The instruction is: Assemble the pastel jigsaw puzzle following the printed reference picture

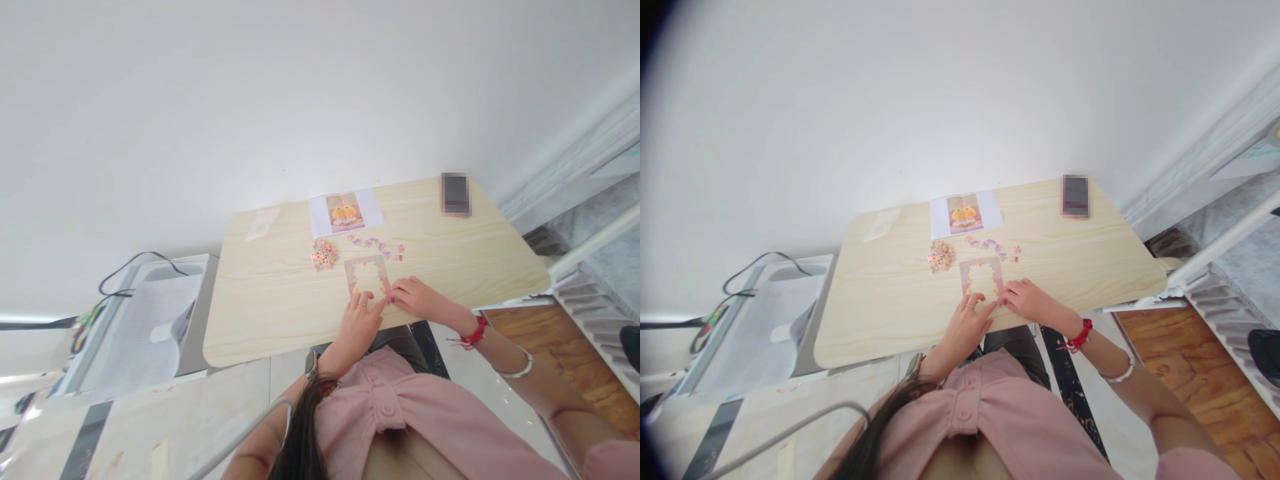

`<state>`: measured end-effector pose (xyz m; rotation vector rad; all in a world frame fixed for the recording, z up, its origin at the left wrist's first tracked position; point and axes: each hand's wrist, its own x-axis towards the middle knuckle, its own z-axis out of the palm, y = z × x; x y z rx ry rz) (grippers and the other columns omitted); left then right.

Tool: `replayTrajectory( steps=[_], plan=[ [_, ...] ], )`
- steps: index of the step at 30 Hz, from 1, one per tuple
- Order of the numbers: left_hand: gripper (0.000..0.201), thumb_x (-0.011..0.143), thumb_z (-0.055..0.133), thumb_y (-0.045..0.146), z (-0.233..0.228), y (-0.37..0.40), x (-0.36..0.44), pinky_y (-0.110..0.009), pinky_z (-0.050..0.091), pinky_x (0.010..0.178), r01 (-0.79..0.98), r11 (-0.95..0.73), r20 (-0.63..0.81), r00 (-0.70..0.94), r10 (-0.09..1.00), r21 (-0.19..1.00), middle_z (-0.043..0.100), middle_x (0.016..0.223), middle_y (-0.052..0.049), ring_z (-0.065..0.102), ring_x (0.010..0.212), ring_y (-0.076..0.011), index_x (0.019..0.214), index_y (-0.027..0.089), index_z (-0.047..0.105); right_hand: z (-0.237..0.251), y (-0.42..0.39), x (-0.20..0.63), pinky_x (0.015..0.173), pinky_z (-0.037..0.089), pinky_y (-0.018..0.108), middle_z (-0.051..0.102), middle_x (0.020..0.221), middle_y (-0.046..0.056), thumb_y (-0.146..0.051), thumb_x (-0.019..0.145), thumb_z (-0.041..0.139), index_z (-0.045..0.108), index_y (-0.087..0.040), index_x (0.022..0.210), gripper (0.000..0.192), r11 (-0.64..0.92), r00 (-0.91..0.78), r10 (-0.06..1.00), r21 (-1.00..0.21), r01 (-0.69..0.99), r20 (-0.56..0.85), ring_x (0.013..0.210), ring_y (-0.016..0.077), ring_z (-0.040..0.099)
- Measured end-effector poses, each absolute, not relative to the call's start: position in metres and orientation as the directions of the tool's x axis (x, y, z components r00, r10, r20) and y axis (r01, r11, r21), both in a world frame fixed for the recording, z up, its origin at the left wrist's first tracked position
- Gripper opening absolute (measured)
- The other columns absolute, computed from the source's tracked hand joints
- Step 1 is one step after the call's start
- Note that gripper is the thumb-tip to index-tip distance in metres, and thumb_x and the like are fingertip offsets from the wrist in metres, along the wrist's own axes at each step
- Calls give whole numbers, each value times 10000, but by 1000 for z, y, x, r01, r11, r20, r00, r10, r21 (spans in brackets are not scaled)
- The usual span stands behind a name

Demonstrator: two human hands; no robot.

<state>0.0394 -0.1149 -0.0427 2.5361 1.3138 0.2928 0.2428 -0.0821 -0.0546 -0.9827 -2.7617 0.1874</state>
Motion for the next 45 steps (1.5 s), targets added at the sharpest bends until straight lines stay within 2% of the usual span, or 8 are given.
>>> replayTrajectory(
  steps=[7, 18, 26, 31, 38, 45],
  plan=[
    [449, 782, 507, 174, -46, -114, 44, -421, 400, 869, 766, -576, 69, 583, 810, 284, 418, 1101, -85, 399, 1049, -244, 1210, 284, 421, -56, -85, 244, 708, 350, 317, 576, 822, 71, -233, 908, 345, 591, -156, 875, 260, 758, -736, 652, -171, 629, 182, 807, 173, 509],
    [387, 801, 468, 176, -49, -113, 45, -419, 402, 864, 766, -581, 91, 580, 809, 275, 433, 1098, -88, 408, 1034, -241, 1175, 275, 451, -56, -91, 246, 712, 375, 318, 583, 791, 56, -236, 893, 388, 616, -181, 830, 242, 709, -661, 705, -279, 647, 256, 769, 158, 513],
    [396, 775, 506, 177, -38, -95, 30, -382, 442, 827, 797, -524, 155, 501, 851, 300, 447, 1071, -82, 451, 983, -212, 1160, 240, 442, -40, -42, 262, 782, 435, 346, 581, 873, 59, -206, 861, 425, 604, -194, 859, 179, 571, -467, 818, -381, 727, 336, 851, 174, 535],
    [343, 782, 491, 161, -30, -80, 9, -389, 453, 806, 845, -467, 230, 416, 880, 261, 450, 1051, -89, 456, 950, -213, 1120, 221, 477, -45, 6, 268, 725, 467, 319, 555, 842, 44, -164, 822, 453, 597, -182, 827, 145, 500, -408, 865, -436, 748, 293, 777, 155, 550],
    [330, 780, 500, 158, -31, -74, -16, -398, 453, 811, 870, -424, 296, 349, 889, 250, 443, 1035, -97, 461, 947, -216, 1107, 202, 499, -56, 28, 272, 733, 453, 295, 542, 881, 68, -155, 754, 521, 594, -151, 822, 100, 414, -379, 910, -375, 830, 166, 806, 166, 547],
    [309, 766, 523, 162, -44, -69, -29, -401, 461, 809, 883, -394, 320, 307, 896, 256, 428, 1050, -99, 464, 911, -206, 1073, 194, 526, -55, 27, 261, 724, 445, 285, 529, 853, 46, -144, 795, 459, 581, -171, 806, 126, 478, -411, 878, -425, 769, 244, 770, 148, 545]
  ],
)
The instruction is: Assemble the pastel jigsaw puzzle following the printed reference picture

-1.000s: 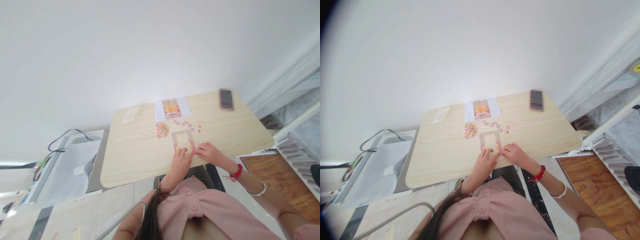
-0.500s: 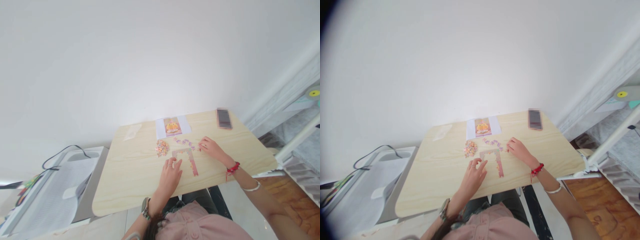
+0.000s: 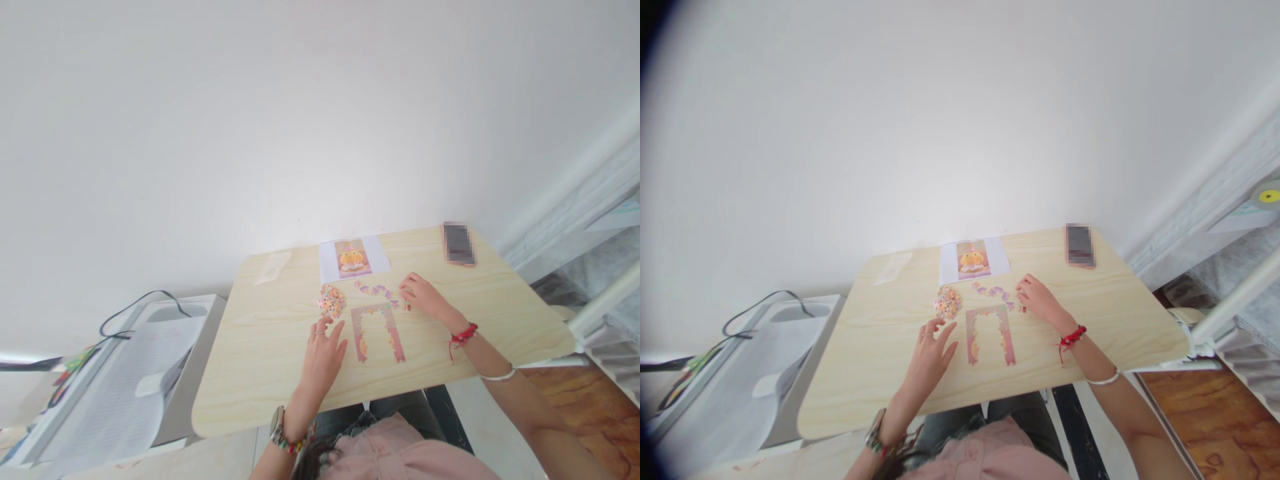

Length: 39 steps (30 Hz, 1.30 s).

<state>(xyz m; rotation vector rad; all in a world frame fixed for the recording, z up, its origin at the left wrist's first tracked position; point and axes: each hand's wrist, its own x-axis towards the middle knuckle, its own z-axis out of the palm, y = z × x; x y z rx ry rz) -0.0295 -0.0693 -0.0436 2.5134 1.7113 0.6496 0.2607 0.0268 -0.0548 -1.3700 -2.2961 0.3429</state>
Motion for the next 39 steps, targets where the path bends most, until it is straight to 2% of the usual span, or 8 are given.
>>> replayTrajectory(
  steps=[3, 7, 17, 24, 32, 39],
  plan=[
    [297, 766, 523, 164, -44, -68, -30, -404, 460, 813, 883, -400, 343, 306, 888, 247, 424, 1062, -105, 462, 915, -208, 1063, 186, 533, -45, 36, 249, 729, 441, 291, 529, 854, 47, -129, 804, 431, 583, -170, 825, 158, 510, -436, 860, -408, 758, 266, 771, 146, 535],
    [275, 771, 519, 170, -46, -67, -30, -412, 459, 810, 877, -417, 384, 309, 870, 238, 430, 1068, -117, 465, 916, -214, 1046, 171, 543, -34, 45, 242, 755, 427, 311, 537, 863, 63, -133, 811, 423, 591, -161, 813, 170, 528, -478, 849, -371, 764, 224, 806, 162, 523],
    [260, 775, 515, 184, -56, -64, -31, -436, 453, 829, 863, -456, 435, 332, 837, 219, 421, 1070, -121, 447, 977, -243, 1032, 167, 554, -29, 26, 260, 735, 425, 297, 560, 818, 57, -149, 783, 460, 619, -178, 725, 172, 496, -523, 850, -449, 744, 72, 788, 170, 528],
    [252, 779, 510, 191, -57, -64, -36, -435, 459, 825, 866, -444, 438, 316, 842, 230, 424, 1073, -118, 453, 986, -243, 1026, 173, 554, -43, -1, 271, 790, 414, 310, 549, 896, 58, -174, 770, 506, 603, -181, 821, 111, 429, -479, 877, -492, 758, 26, 860, 177, 529],
    [264, 775, 527, 186, -51, -69, -36, -431, 458, 832, 873, -433, 403, 322, 857, 224, 417, 1084, -130, 447, 977, -244, 1036, 154, 554, -51, -16, 270, 796, 411, 330, 547, 871, 61, -200, 794, 494, 568, -177, 767, 82, 359, -400, 916, -514, 779, 32, 856, 183, 531],
    [259, 764, 537, 177, -49, -74, -36, -420, 465, 822, 878, -422, 404, 310, 861, 225, 428, 1078, -124, 454, 966, -240, 1021, 162, 566, -40, -8, 272, 806, 410, 323, 522, 959, 66, -213, 791, 507, 552, -196, 956, 173, 450, -502, 864, -480, 753, 23, 887, 183, 512]
  ],
)
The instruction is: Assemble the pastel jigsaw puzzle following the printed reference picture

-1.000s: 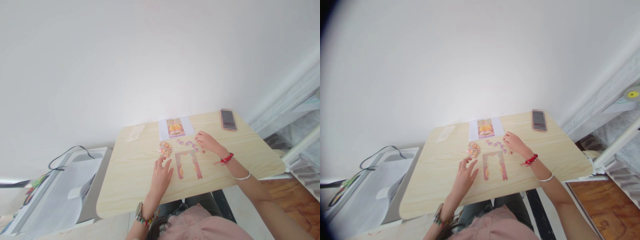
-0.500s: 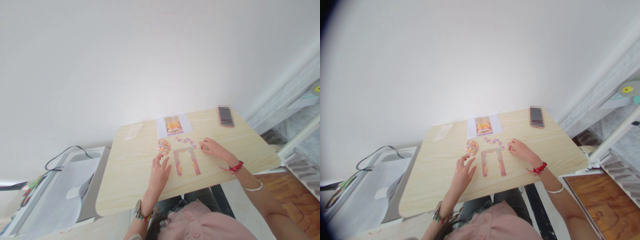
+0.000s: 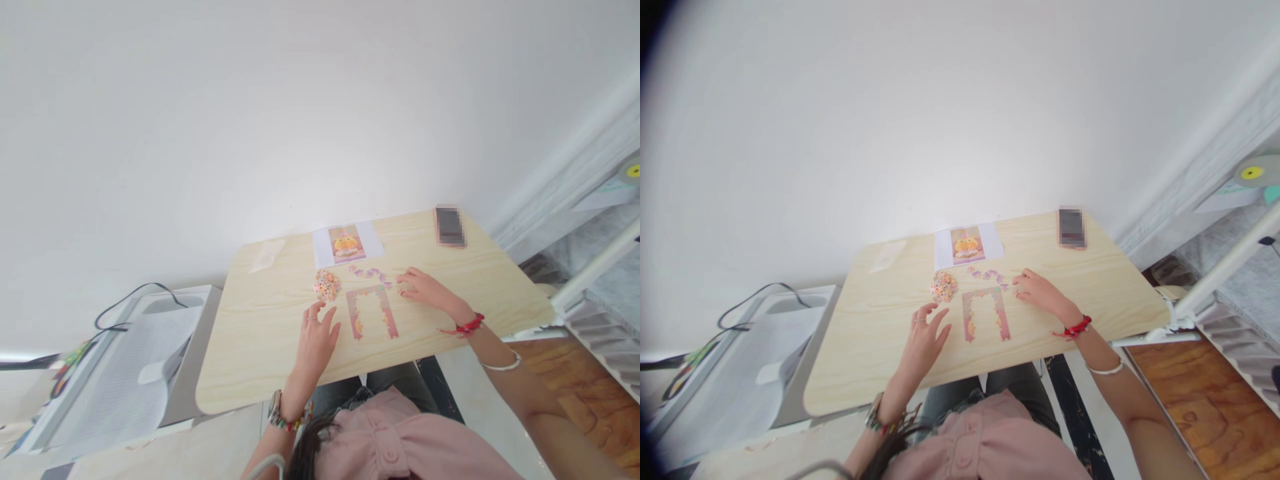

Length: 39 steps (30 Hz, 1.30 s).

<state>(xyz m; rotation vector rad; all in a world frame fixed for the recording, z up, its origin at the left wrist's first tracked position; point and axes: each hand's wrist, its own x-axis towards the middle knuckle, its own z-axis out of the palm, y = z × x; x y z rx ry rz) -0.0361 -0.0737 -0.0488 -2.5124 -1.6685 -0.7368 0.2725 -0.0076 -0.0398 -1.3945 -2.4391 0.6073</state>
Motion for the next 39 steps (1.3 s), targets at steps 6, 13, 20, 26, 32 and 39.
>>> replayTrajectory(
  steps=[6, 13, 20, 26, 32, 39],
  plan=[
    [251, 775, 522, 190, -47, -77, -36, -422, 465, 817, 876, -411, 407, 290, 866, 251, 434, 1081, -117, 460, 960, -234, 1022, 176, 563, -41, -3, 272, 750, 416, 310, 525, 865, 58, -198, 746, 552, 552, -176, 775, 36, 461, -533, 844, -423, 780, -60, 817, 184, 521],
    [250, 778, 515, 192, -46, -81, -36, -421, 463, 813, 873, -408, 389, 290, 874, 266, 442, 1081, -115, 466, 962, -232, 1024, 178, 559, -38, -10, 277, 782, 416, 321, 529, 948, 73, -202, 785, 507, 578, -181, 914, 149, 516, -585, 811, -447, 731, -20, 869, 189, 514],
    [246, 786, 507, 191, -43, -83, -34, -432, 452, 821, 872, -416, 378, 306, 874, 256, 445, 1072, -118, 464, 944, -229, 1026, 175, 556, -42, -7, 278, 747, 434, 337, 525, 880, 60, -164, 793, 480, 582, -193, 761, 111, 557, -624, 781, -427, 713, -23, 797, 179, 516],
    [250, 786, 515, 188, -40, -93, -29, -425, 448, 824, 876, -406, 332, 314, 890, 262, 433, 1078, -119, 452, 939, -225, 1031, 162, 552, -30, -26, 265, 801, 414, 370, 527, 867, 77, -204, 829, 450, 571, -185, 780, 132, 578, -598, 796, -402, 710, 87, 899, 216, 500],
    [200, 775, 521, 140, -49, -108, -21, -392, 457, 827, 827, -450, 321, 348, 881, 338, 452, 1060, -92, 436, 991, -216, 960, 184, 584, -26, -72, 201, 728, 403, 345, 540, 855, 72, -237, 858, 441, 564, -166, 844, 143, 725, -735, 669, -318, 611, 114, 806, 189, 494],
    [132, 785, 511, 142, -56, -119, -17, -356, 465, 817, 779, -474, 323, 362, 874, 411, 489, 1028, -66, 444, 976, -192, 836, 200, 617, -48, -94, 160, 776, 354, 398, 550, 862, 96, -218, 869, 404, 559, -145, 891, 173, 700, -687, 714, -119, 704, 135, 818, 216, 479]
  ],
)
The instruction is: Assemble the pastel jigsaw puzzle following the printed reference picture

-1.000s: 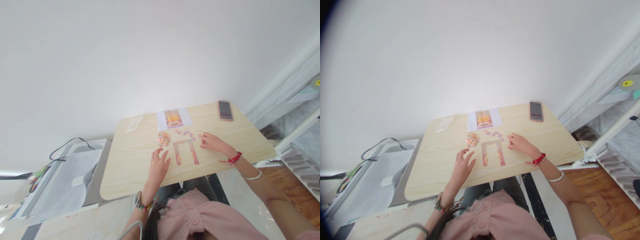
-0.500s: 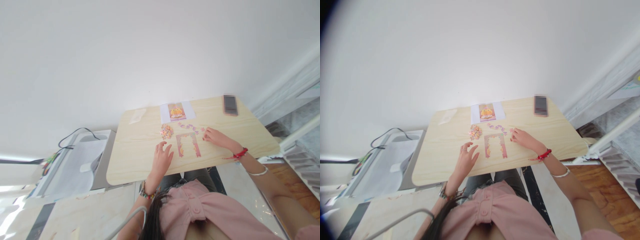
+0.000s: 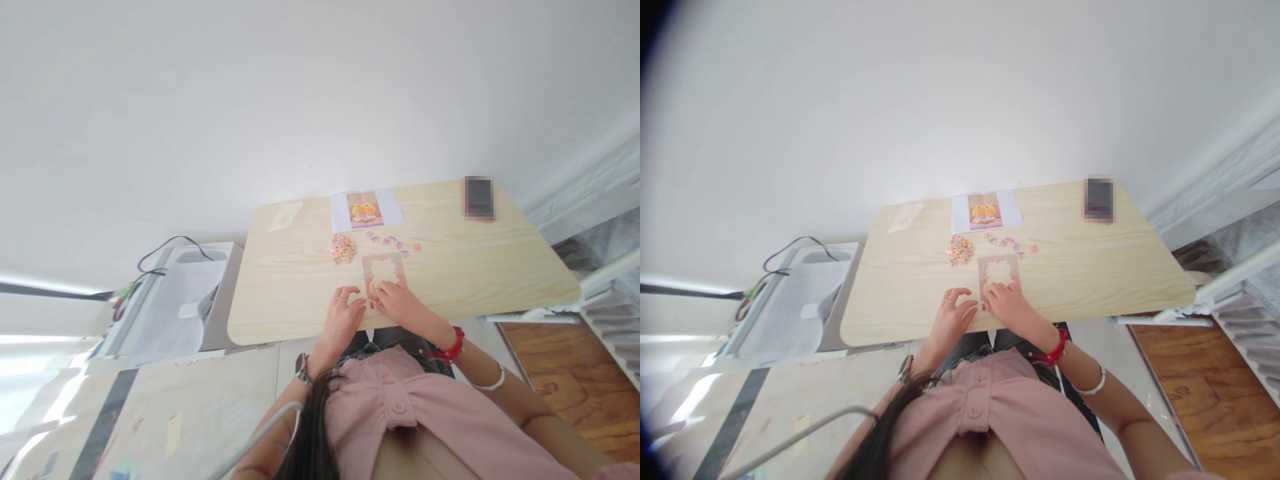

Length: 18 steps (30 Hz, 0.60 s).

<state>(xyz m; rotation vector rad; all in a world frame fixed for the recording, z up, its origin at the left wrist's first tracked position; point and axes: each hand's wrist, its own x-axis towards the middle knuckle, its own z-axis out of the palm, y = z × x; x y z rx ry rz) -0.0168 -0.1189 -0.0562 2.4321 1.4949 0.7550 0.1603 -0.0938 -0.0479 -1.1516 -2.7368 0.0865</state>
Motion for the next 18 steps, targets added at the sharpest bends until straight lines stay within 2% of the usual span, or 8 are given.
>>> replayTrajectory(
  steps=[5, 18],
  plan=[
    [157, 790, 501, 139, -57, -121, -14, -355, 461, 821, 769, -482, 303, 382, 873, 420, 491, 1034, -64, 442, 979, -189, 847, 217, 625, -56, -94, 156, 690, 357, 357, 546, 869, 100, -206, 862, 409, 551, -138, 910, 165, 671, -658, 742, -133, 730, 129, 819, 224, 487],
    [199, 821, 453, 154, -59, -124, -13, -355, 453, 832, 781, -506, 287, 423, 860, 366, 492, 1044, -62, 431, 984, -188, 912, 230, 612, -54, -94, 155, 737, 348, 361, 539, 848, 88, -194, 866, 400, 547, -147, 921, 164, 634, -619, 773, -181, 752, 141, 820, 221, 497]
  ],
)
